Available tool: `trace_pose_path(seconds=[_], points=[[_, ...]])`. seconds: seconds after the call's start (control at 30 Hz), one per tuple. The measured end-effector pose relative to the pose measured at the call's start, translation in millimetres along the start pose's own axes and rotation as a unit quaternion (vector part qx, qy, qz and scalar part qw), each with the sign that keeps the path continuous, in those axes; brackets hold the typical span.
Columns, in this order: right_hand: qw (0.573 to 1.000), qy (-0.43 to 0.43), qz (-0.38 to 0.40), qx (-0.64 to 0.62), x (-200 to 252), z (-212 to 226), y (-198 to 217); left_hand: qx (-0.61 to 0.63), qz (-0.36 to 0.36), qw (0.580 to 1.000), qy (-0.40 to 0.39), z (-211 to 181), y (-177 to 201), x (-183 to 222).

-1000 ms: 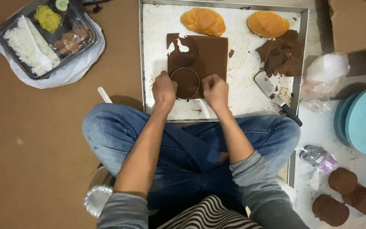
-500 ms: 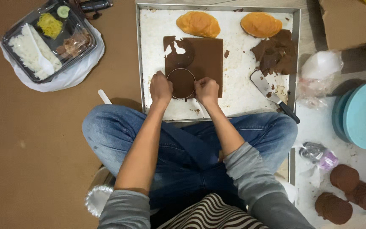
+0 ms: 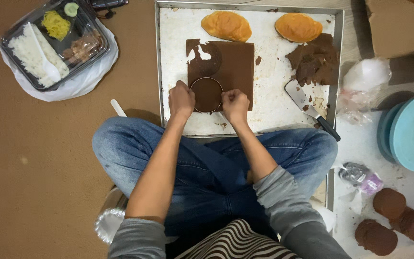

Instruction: The person uses a circular metal mold to cut round sections out of a rectangular sheet of chocolate cake, then stacks the rounds on a separate tray.

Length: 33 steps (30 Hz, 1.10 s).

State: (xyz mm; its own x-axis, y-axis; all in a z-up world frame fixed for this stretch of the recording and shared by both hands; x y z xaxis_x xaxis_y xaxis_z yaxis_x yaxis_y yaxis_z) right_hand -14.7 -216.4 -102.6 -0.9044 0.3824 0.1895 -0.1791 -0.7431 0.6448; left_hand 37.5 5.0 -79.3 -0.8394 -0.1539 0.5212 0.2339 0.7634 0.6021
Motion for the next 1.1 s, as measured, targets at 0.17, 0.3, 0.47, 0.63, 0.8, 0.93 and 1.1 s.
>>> trace_pose_path(seconds=[0.17,0.3,0.47,0.63,0.8,0.93,1.1], points=[[1.0,0.011,-0.012,-0.012,12.9,18.3,9.7,0.016,-0.017,1.0,0.008,-14.9,15.9,17.2],[1.0,0.017,-0.016,-0.002,23.7,45.2,26.9,0.023,-0.042,0.999,-0.015,-19.4,28.7,24.2],[0.997,0.062,-0.031,-0.031,27.4,63.5,47.4,0.055,-0.062,0.995,-0.063,-50.6,52.1,49.5],[0.995,0.062,-0.059,-0.05,9.9,-1.2,85.1,0.108,-0.07,0.988,-0.089,-36.7,52.5,41.5],[0.953,-0.121,-0.184,-0.21,21.2,-45.4,150.3,-0.006,-0.042,0.996,0.078,36.8,-22.0,-33.8],[0.957,-0.123,-0.175,-0.197,24.7,-90.1,164.5,-0.039,-0.029,0.993,0.108,38.2,-27.7,-27.8],[0.934,-0.182,-0.199,-0.234,13.8,-129.7,152.4,-0.032,0.075,0.991,0.102,19.2,-5.1,15.8]])
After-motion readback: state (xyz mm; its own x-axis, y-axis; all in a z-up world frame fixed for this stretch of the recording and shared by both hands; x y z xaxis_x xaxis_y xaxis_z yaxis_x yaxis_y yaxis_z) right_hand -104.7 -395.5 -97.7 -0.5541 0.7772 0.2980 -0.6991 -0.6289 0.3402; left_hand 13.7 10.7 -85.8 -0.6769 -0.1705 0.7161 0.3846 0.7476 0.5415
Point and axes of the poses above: each hand's wrist, its own x-axis away from the middle knuckle, its own y-axis out of the back of the hand, z = x × y, the point moved 5 cm from there along -x, towards the middle knuckle, and after that the axes turned 10 degrees about y, right-handed, at the moved point
